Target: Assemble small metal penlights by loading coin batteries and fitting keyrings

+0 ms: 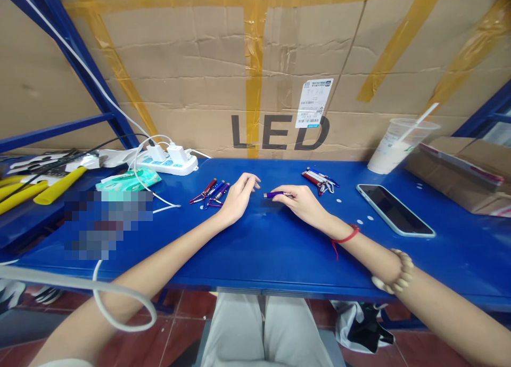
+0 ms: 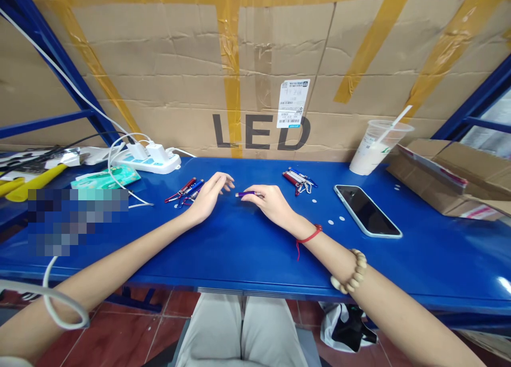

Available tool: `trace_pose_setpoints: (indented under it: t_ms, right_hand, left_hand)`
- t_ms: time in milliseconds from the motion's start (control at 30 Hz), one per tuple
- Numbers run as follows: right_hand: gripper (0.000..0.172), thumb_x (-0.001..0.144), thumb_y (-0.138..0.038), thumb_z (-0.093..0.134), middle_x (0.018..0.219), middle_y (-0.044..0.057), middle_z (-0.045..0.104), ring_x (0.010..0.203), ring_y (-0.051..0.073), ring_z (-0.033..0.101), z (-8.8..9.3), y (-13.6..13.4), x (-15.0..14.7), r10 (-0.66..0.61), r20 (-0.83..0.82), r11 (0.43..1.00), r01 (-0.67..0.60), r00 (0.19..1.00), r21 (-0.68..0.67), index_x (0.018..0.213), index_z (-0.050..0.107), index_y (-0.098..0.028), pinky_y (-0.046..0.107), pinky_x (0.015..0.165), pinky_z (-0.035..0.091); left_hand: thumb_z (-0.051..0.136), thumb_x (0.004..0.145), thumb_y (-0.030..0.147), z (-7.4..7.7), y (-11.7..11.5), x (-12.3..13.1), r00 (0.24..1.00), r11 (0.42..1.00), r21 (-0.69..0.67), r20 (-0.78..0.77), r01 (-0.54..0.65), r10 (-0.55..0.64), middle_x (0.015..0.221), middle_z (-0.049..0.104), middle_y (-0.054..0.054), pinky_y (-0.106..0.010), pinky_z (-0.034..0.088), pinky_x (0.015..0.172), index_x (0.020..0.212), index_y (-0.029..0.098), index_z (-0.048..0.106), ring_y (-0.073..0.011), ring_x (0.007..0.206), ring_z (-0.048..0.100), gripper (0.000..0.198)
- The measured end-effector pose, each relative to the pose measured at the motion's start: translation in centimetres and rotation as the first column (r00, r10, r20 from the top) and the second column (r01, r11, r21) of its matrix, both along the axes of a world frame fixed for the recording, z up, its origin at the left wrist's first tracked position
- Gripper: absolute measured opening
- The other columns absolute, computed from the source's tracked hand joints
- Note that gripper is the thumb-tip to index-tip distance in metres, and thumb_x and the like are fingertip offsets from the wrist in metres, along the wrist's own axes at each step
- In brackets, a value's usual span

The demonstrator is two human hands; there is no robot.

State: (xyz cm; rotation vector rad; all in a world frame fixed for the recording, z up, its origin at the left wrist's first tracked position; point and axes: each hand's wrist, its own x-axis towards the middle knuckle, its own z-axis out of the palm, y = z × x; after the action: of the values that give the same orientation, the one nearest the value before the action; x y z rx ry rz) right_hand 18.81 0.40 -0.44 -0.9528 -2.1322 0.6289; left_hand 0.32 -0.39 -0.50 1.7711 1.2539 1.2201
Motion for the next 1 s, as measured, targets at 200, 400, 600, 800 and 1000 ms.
trace_pose_setpoints:
  t_ms: [200, 400, 600, 800, 1000]
  right_hand:
    - [0.032, 0.089, -0.035, 0.046, 0.089, 0.005, 0.071, 0.080, 0.018, 0.065, 0.15, -0.13, 0.09, 0.011, 0.020, 1.000, -0.012, 1.000, 0.016, 0.085, 0.071, -0.016, 0.026, 0.072, 0.047]
    - [0.028, 0.085, -0.039, 0.053, 0.087, 0.005, 0.071, 0.075, 0.017, 0.063, 0.16, -0.37, -0.09, 0.006, 0.010, 1.000, -0.006, 1.000, 0.016, 0.084, 0.071, -0.017, 0.025, 0.068, 0.047]
    - [0.031, 0.081, -0.043, 0.056, 0.084, 0.005, 0.071, 0.070, 0.016, 0.062, 0.23, -0.52, -0.23, -0.023, -0.053, 0.999, 0.020, 0.998, -0.051, 0.082, 0.071, -0.017, 0.025, 0.064, 0.047]
    - [0.034, 0.084, -0.042, 0.050, 0.085, 0.005, 0.071, 0.070, 0.015, 0.061, 0.06, -0.25, -0.12, -0.027, -0.078, 0.996, 0.019, 0.997, -0.091, 0.089, 0.070, -0.015, 0.025, 0.064, 0.046]
    - [0.033, 0.083, -0.042, 0.051, 0.087, 0.006, 0.071, 0.074, 0.017, 0.062, -0.06, -0.03, -0.02, -0.016, -0.079, 0.997, 0.010, 0.997, -0.079, 0.086, 0.070, -0.015, 0.026, 0.067, 0.046]
  left_hand:
    - [0.033, 0.092, 0.035, -0.10, 0.03, 0.11, 0.999, 1.000, 0.006, 0.032, 0.009, -0.009, 0.084, 0.060, -0.003, -0.026, 0.041, 0.077, 0.093, 0.019, 0.051, -0.0145, 0.081, 0.054, 0.024]
    - [0.033, 0.092, 0.036, -0.41, 0.36, -0.03, 0.999, 1.000, 0.007, 0.031, 0.010, -0.010, 0.084, 0.060, -0.002, -0.027, 0.041, 0.077, 0.093, 0.019, 0.051, -0.0143, 0.080, 0.055, 0.025]
    - [0.033, 0.092, 0.037, -0.42, 0.21, 0.14, 0.999, 1.000, -0.009, 0.044, 0.030, -0.030, 0.083, 0.060, -0.002, -0.027, 0.042, 0.076, 0.093, 0.019, 0.052, -0.0143, 0.080, 0.055, 0.025]
    - [0.033, 0.092, 0.035, -0.14, 0.00, 0.23, 0.998, 0.999, -0.013, 0.045, 0.038, -0.037, 0.083, 0.059, -0.003, -0.027, 0.042, 0.077, 0.093, 0.019, 0.052, -0.0143, 0.079, 0.055, 0.025]
    - [0.032, 0.092, 0.036, -0.28, 0.13, 0.16, 0.998, 0.999, -0.019, 0.034, 0.048, -0.047, 0.083, 0.059, -0.003, -0.026, 0.042, 0.076, 0.093, 0.019, 0.052, -0.0142, 0.079, 0.055, 0.026]
